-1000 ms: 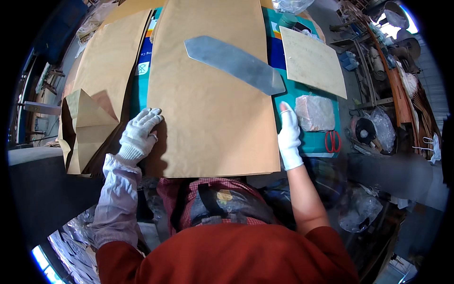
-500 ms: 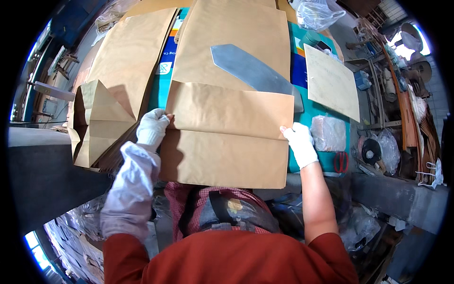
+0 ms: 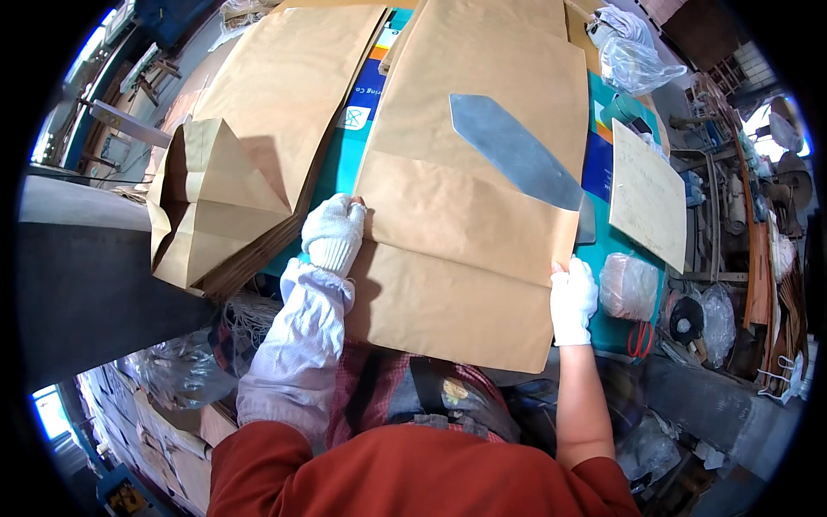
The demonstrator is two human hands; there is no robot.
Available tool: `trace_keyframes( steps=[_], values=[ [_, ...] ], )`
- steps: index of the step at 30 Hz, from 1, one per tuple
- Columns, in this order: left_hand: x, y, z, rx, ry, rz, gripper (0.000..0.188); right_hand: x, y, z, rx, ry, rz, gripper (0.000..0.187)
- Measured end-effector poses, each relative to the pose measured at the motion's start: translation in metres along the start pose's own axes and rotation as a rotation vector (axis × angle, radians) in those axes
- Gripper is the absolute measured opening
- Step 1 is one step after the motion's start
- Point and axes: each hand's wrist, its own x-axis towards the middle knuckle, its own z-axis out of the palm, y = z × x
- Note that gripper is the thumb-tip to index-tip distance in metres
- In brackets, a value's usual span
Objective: The person repeatedly folds the top edge of a brown paper sheet on a workbench, using a flat metal tool to press and crease the fold. The person then moves the folded sheet aside and repeats the process with another sheet.
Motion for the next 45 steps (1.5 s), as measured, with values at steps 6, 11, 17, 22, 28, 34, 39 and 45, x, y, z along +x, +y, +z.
trace_keyframes(
  steps=[6,11,17,22,28,34,39,45],
  values=[
    [-0.001,0.002,-0.002,0.026,0.042,0.068,0.036,0.017,-0.031,-0.021,-0.142,0.181,-0.293,0.055],
    [0.005,0.002,-0.011,0.078,-0.03,0.062,0.036,0.03,-0.056,0.0,-0.031,0.108,-0.676,0.069],
    [0.015,0.037,-0.032,0.381,0.237,0.943,0.061,0.041,-0.089,-0.01,0.036,-0.1,-0.597,0.074],
    [-0.012,0.092,0.003,-0.087,-0.011,1.469,0.08,0.052,-0.14,0.035,0.053,0.032,-0.808,0.082],
    [0.008,-0.003,-0.018,0.097,0.068,1.077,0.088,0.035,-0.035,-0.007,0.035,0.137,-0.599,0.075],
    [-0.003,0.02,-0.022,0.327,0.16,0.964,0.089,0.038,-0.004,0.017,0.515,0.217,-0.572,0.057],
    [0.01,0.116,-0.041,0.105,0.002,0.873,0.064,0.025,-0.01,-0.001,0.508,0.221,-0.524,0.045],
    [-0.03,0.092,-0.095,0.039,0.021,1.078,0.054,-0.026,-0.024,-0.036,0.364,0.258,-0.582,0.044]
  ],
)
